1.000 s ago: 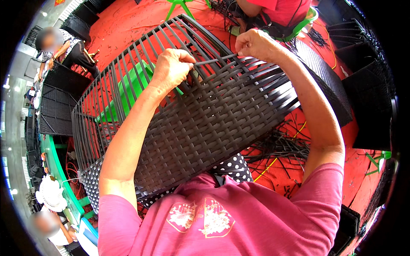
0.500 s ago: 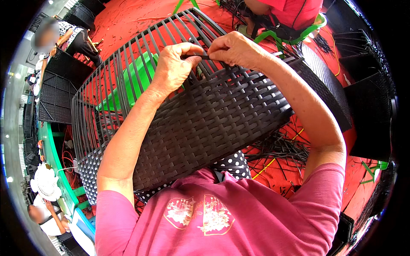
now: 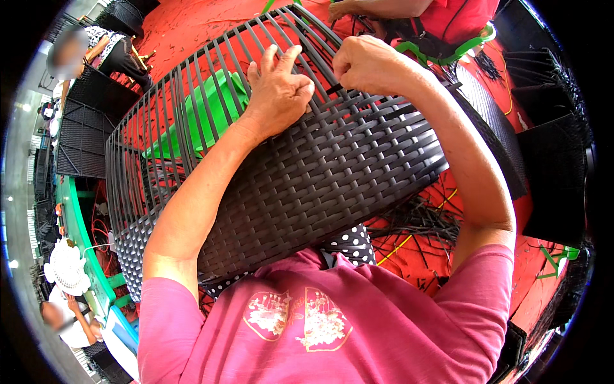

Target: The person weaves a dark plastic strip into the frame of a basket while sitting on the floor. They interlace the strip through vertical bars, periodically tapping the basket to tighten the weave and rotating it to access different sections.

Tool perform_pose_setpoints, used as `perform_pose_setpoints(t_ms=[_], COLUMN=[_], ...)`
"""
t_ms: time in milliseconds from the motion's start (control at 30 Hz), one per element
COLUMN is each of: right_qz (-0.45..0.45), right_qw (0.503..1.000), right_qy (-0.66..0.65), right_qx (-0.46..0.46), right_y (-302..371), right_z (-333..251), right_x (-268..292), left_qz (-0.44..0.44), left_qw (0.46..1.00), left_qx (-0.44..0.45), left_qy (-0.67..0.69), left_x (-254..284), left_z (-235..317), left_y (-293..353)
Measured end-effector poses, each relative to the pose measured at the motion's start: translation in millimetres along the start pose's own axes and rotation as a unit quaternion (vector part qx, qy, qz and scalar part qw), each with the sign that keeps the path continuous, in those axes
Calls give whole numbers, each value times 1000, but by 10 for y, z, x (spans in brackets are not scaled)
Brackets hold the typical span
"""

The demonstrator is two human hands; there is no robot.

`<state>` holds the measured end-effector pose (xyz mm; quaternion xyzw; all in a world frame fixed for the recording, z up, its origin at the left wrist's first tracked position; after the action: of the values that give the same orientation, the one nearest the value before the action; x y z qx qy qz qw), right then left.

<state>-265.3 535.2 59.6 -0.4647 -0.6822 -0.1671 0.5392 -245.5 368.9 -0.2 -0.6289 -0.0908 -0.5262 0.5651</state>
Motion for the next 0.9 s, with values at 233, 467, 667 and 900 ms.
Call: perform_pose_setpoints(t_ms=[233,467,667,900], right_qz=[-35,142,19,46], right_qw=[997,956,912,984], right_qy=[-49,-256,-380,-171], right_qx=[-42,-29,-155,-22], right_y=[-54,-35,-31,-94], right_z=[166,41,-32,-184], right_x=[-388,-256,-401,-339], left_qz=[-159,4,36,4], left_qw=[985,963,905,994], left_qx=[60,135,229,106], left_qy=[34,233,356,36], left_x=[-74,22,223,311], left_z=[-40,-90,-206,-230], left_y=[-127,-80,-92,231])
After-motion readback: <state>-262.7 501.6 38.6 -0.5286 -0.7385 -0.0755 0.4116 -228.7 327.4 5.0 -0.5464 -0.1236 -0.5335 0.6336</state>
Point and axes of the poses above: each hand's wrist, its own y-axis away from the middle knuckle, its own x-axis out of the back of the hand, z = x × y, the point moved 3 cm from there along -y, towards the middle knuckle, and after that the axes turned 15 degrees about z, right-handed, at the moved point
